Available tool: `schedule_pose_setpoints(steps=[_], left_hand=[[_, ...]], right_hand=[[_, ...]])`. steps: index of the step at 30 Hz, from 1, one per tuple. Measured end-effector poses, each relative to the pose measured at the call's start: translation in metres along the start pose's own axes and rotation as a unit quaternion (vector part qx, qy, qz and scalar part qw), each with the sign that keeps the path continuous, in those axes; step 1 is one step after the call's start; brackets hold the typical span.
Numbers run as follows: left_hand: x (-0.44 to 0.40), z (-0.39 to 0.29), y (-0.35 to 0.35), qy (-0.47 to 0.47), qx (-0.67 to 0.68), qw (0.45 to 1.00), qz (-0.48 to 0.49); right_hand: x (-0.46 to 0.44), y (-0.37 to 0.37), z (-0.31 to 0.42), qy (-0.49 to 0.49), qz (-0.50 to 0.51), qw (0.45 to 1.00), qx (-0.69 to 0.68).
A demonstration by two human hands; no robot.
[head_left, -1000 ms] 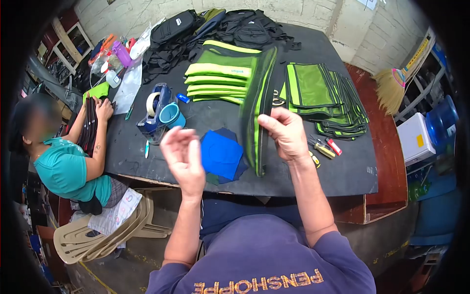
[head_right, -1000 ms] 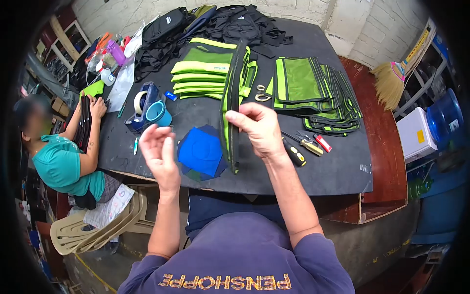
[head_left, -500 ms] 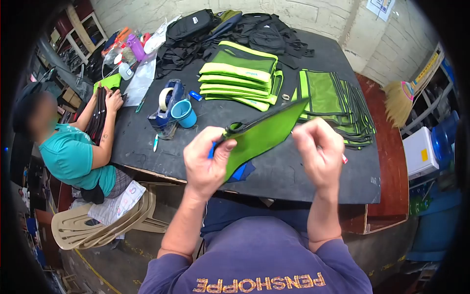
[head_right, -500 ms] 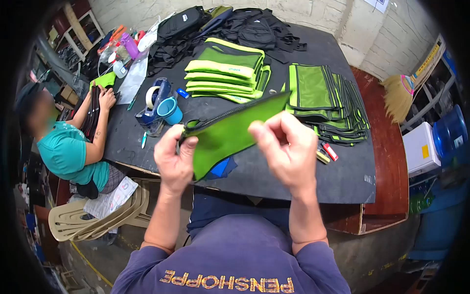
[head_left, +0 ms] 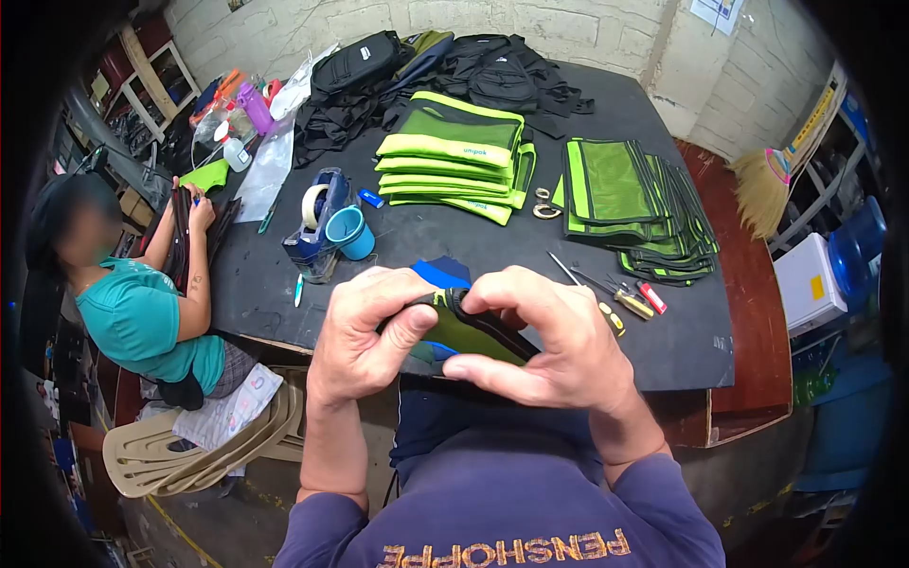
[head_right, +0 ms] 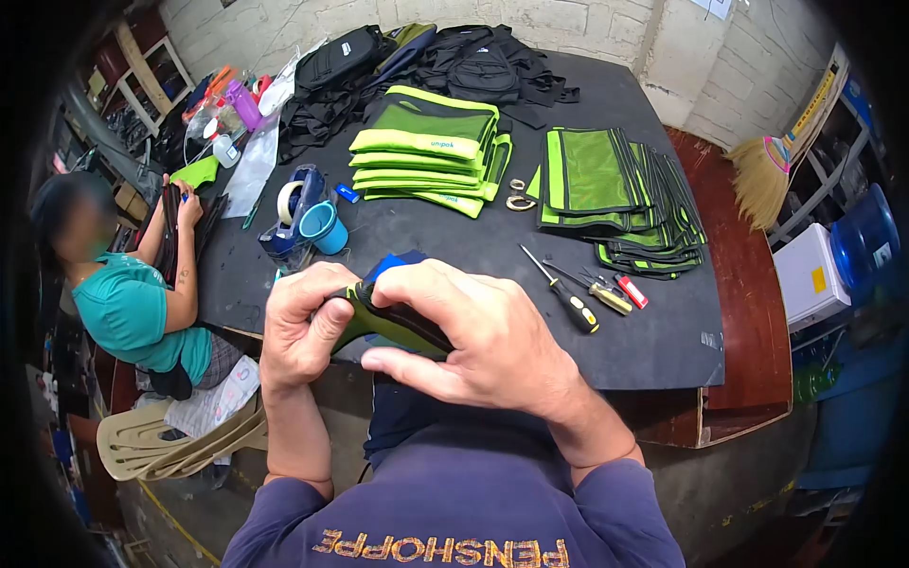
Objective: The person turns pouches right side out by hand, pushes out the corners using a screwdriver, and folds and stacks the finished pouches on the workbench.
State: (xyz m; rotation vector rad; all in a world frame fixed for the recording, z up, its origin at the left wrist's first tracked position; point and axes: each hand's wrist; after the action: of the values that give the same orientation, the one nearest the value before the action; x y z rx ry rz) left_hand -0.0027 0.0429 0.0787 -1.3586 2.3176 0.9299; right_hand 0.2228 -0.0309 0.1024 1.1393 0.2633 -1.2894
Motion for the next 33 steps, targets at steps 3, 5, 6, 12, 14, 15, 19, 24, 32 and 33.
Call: schedule_pose_setpoints(steps=[3,5,6,12,14,15,19,24,32,33], left_hand=[[0.004,-0.001,0.004,0.06,0.053,0.991,-0.109],[0.0,0.006,0.023,0.064,0.112,0.965,-0.23],[-0.006,0.014,0.035,0.054,0.144,0.942,-0.298],[-0.03,0.028,0.064,0.039,0.094,0.908,-0.406],[-0.03,0.037,0.056,0.018,0.031,0.923,-0.384],[-0.03,0.04,0.05,0.007,0.061,0.943,-0.327],[-0.04,0.034,0.011,-0.019,0.094,0.98,-0.174],[-0.055,0.025,-0.027,-0.112,0.078,0.987,-0.089],[-0.014,0.009,-0.062,-0.006,-0.045,0.97,-0.237],[-0.009,0.011,-0.062,0.105,-0.012,0.98,-0.168]], right_hand=[[0.004,-0.001,0.002,-0.012,0.058,0.997,0.039],[0.011,-0.005,0.001,0.011,0.135,0.986,0.093],[0.017,-0.011,0.001,0.012,0.136,0.986,0.093],[0.067,-0.051,-0.011,-0.011,0.127,0.99,0.065],[0.068,-0.052,-0.013,-0.011,0.108,0.992,0.059],[0.066,-0.047,-0.016,-0.017,0.038,0.999,0.027],[0.034,-0.03,-0.017,-0.02,-0.108,0.994,-0.012],[0.016,-0.027,-0.027,0.006,-0.131,0.991,-0.016],[0.029,-0.033,-0.033,-0.109,-0.182,0.977,-0.013],[0.028,-0.03,-0.033,-0.113,-0.147,0.983,-0.003]])
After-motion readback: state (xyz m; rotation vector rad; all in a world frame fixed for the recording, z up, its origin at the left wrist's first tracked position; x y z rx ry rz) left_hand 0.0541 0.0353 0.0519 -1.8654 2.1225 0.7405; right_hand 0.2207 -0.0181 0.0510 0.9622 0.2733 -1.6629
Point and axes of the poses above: each hand's wrist, its own x-axis away from the middle knuckle, its own y-axis out of the back of the hand, z = x × y, and after that the axes turned 9 degrees about y, right-handed
